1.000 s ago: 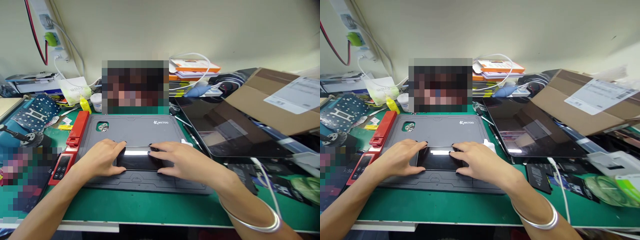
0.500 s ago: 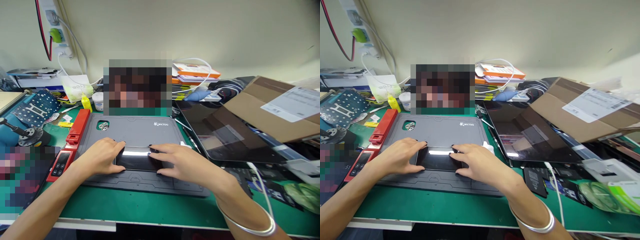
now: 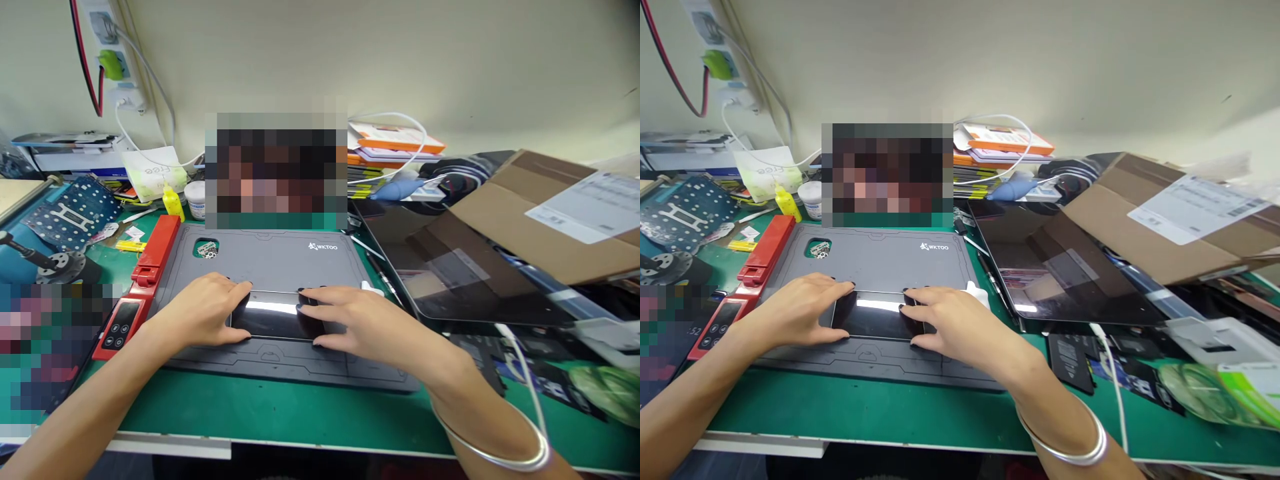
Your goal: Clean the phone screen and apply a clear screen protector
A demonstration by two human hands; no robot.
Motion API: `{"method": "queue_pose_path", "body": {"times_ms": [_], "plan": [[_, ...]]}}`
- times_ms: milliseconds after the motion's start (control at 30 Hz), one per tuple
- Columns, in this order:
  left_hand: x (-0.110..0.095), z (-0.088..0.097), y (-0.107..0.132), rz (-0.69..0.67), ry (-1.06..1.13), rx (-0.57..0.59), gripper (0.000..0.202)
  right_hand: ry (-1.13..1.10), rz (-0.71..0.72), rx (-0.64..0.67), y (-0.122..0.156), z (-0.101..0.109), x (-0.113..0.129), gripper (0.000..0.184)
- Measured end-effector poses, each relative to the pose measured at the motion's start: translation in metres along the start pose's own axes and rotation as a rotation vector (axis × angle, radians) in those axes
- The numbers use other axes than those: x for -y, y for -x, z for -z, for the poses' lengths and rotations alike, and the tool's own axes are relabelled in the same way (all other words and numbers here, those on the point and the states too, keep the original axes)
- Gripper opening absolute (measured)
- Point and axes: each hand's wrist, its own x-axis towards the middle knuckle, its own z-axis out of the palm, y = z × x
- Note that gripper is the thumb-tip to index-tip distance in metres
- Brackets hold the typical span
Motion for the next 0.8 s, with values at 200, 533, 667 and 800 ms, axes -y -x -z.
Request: {"method": "queue_pose_path", "body": {"times_ms": [200, 533, 667, 800], "plan": [[-0.0007, 0.0011, -0.0003, 0.013, -0.001, 0.011, 0.05, -0.01, -0.016, 0.019, -0.0009, 0.0022, 0.0004, 0.033], [-0.004, -0.0004, 0.0002, 0.034, 0.019, 0.001, 0.051, -0.028, -0.042, 0.03, -0.0002, 0.002, 0.0013, 0.032], [-0.0035, -0.0018, 0.0011, 0.013, 0.038, -0.022, 0.056, -0.03, -0.045, 0.026, -0.0005, 0.003, 0.0023, 0.033], [-0.0027, -0.0015, 0.0014, -0.001, 0.039, -0.05, 0.058, -0.017, -0.049, 0.02, 0.0001, 0.0016, 0.0018, 0.033]]}}
